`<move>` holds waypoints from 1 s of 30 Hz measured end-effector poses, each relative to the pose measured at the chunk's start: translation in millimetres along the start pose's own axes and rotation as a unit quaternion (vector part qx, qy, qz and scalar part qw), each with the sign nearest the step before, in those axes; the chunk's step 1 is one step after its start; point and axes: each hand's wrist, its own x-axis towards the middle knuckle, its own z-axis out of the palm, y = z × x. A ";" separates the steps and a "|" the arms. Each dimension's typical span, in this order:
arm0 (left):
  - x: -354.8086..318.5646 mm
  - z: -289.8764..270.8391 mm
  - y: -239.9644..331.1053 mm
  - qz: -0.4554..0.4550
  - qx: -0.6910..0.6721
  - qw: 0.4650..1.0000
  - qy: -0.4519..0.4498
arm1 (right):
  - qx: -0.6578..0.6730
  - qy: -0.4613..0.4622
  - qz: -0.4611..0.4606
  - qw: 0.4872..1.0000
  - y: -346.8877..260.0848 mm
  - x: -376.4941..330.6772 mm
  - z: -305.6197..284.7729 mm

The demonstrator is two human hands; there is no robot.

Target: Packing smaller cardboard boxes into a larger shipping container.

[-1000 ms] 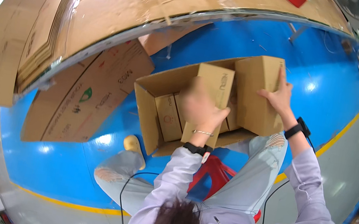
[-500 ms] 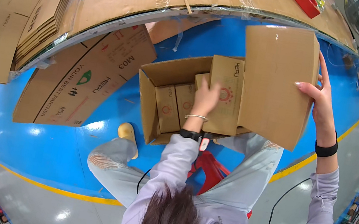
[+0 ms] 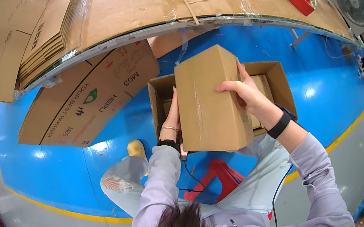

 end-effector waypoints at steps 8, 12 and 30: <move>13.5 -3.1 14.8 0.094 0.256 0.962 0.007 | -0.163 0.111 0.025 0.980 31.2 14.5 15.7; 27.8 -9.6 -2.7 0.064 0.341 0.928 0.135 | -0.286 0.147 -0.022 0.947 34.4 -2.3 36.7; 74.3 1.0 -57.2 -0.024 0.060 0.994 0.088 | 0.177 0.034 0.369 0.912 131.0 79.7 -141.4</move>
